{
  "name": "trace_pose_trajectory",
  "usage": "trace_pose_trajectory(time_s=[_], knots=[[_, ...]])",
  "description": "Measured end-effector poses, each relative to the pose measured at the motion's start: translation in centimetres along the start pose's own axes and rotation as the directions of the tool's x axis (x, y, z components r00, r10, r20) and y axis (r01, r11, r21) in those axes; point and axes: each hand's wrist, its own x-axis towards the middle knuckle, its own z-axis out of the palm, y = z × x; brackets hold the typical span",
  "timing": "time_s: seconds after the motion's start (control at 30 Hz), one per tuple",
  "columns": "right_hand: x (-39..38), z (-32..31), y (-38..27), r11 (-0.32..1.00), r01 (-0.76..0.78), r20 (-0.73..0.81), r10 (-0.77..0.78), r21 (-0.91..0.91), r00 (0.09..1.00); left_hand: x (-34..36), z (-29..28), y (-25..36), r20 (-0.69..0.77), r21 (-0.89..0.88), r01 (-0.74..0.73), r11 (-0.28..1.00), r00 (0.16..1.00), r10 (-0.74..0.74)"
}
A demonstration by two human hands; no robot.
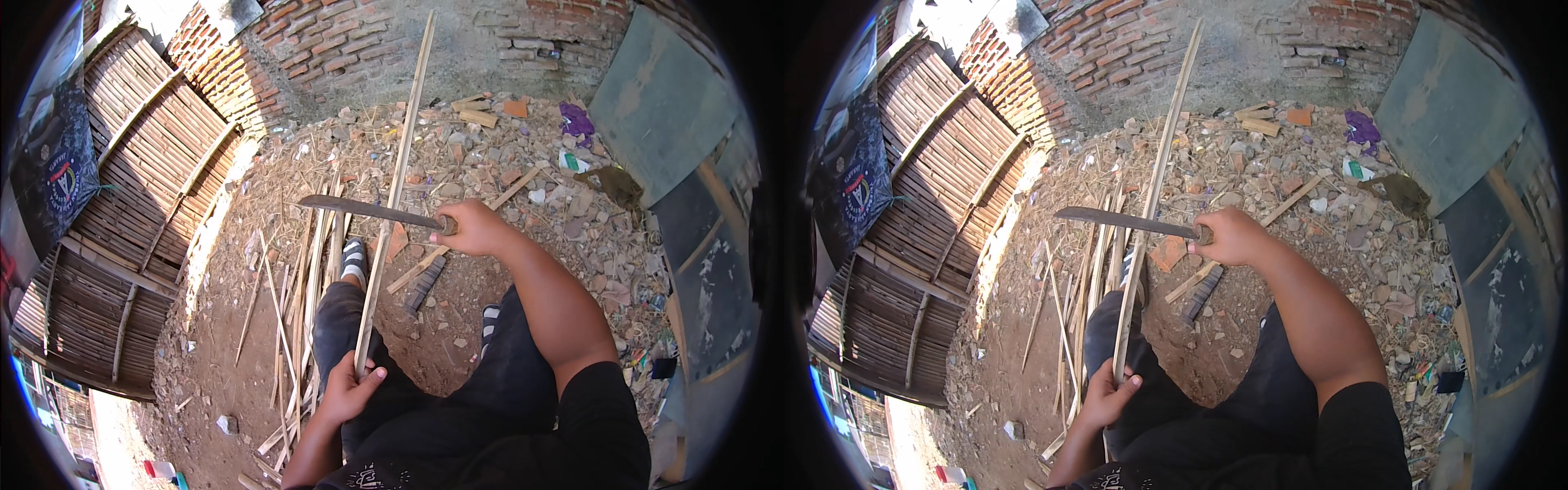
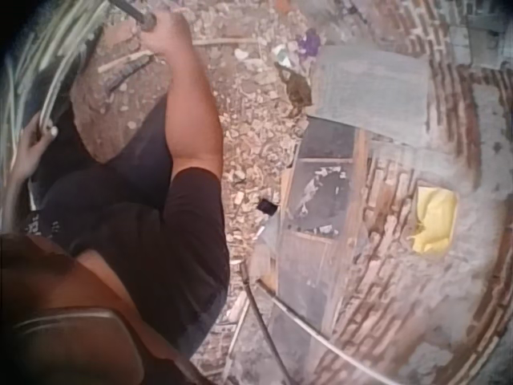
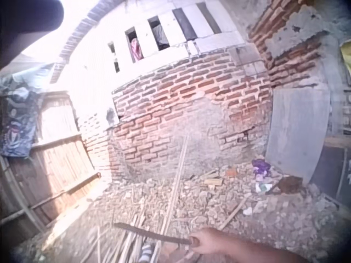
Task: The person shaves a strip of wood with a machete, removing thin slivers from the surface and edges.
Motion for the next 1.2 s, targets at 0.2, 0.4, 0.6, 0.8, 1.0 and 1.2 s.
trace_pose_trajectory(time_s=[0.2,0.4,0.6,0.8,1.0,1.2], knots=[[-1.0,2.3,-3.8,0.943,0.299,0.277,-0.251,-0.146,0.928,0.4,0.5,0.0,-0.029,-0.036,0.024,0.999,0.999,-0.025],[-0.5,1.4,-2.8,0.959,0.237,0.182,-0.209,-0.153,0.961,0.1,0.5,-0.2,-0.033,-0.005,-0.013,1.000,0.999,0.013],[0.5,-1.0,0.8,0.988,-0.155,-0.085,0.154,0.003,0.984,-0.5,0.0,-0.1,-0.016,-0.026,0.014,1.000,1.000,-0.015],[0.1,0.7,-1.9,0.999,0.053,0.107,-0.052,-0.010,0.993,0.0,0.4,0.0,-0.007,-0.085,-0.030,0.996,1.000,0.029],[-0.8,3.5,-5.4,0.871,0.428,0.320,-0.346,-0.240,0.882,-0.4,-0.5,-0.7,0.134,-0.364,0.112,0.925,0.989,-0.067],[-0.3,1.9,-2.9,0.949,0.292,0.120,-0.278,-0.119,0.953,-0.9,-1.6,-0.7,0.280,-0.492,0.205,0.846,0.958,-0.070]])
